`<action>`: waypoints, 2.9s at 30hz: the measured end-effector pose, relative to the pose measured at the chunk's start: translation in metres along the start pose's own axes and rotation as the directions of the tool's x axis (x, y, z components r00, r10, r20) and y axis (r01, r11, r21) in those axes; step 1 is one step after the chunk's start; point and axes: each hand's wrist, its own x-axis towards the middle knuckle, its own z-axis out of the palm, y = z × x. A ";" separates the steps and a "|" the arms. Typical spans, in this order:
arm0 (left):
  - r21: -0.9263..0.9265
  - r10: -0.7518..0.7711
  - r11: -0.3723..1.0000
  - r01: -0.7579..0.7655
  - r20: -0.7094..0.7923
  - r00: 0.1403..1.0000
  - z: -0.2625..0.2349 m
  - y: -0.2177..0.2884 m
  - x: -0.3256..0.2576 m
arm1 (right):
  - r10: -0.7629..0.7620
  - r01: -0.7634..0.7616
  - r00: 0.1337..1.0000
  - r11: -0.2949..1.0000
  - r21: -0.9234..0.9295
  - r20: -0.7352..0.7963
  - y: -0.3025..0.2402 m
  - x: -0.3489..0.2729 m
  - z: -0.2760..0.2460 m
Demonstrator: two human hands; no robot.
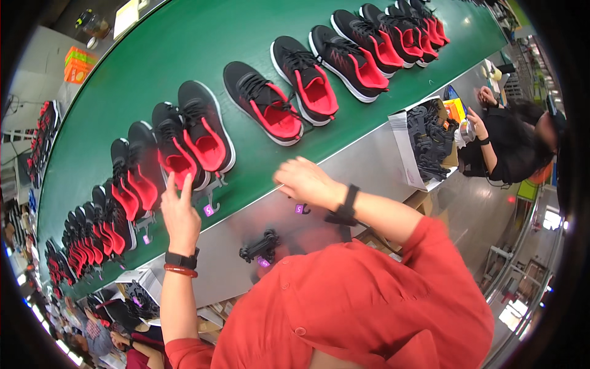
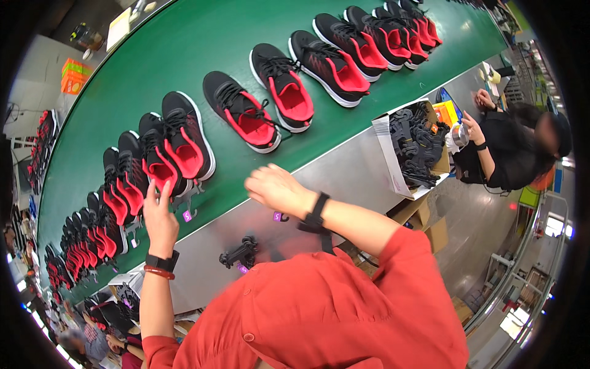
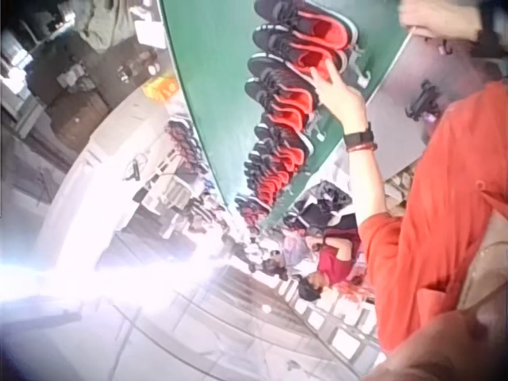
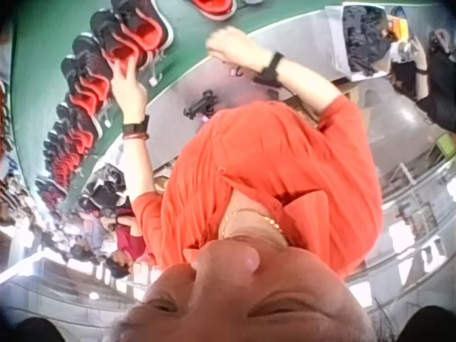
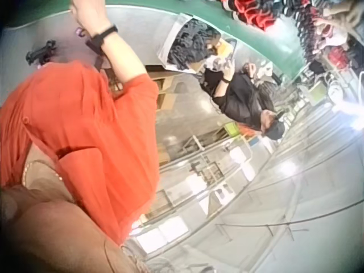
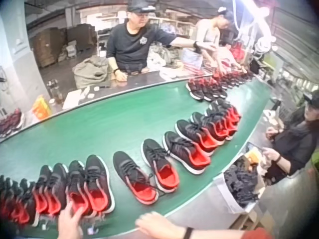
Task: Attaching plastic hangtags and labels to finished sneakers on an assembly line.
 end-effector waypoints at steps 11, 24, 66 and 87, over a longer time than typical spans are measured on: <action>-0.501 0.241 0.856 -0.126 0.171 0.955 0.050 0.170 0.111 | 0.245 -0.244 0.969 0.949 -0.201 -0.021 0.037 -0.091 0.028; -0.514 0.262 0.836 -0.194 0.062 0.963 0.081 0.133 0.098 | 0.591 -0.391 0.793 0.308 0.867 0.148 0.027 -0.049 -0.008; -0.493 0.146 0.870 0.013 0.283 0.948 0.068 0.118 0.065 | -0.144 0.165 0.985 0.935 -0.315 0.092 0.109 0.028 -0.068; -0.655 0.037 0.753 0.058 0.131 0.991 0.045 0.097 0.047 | -0.222 0.171 0.969 0.919 -0.356 -0.108 0.058 0.062 -0.028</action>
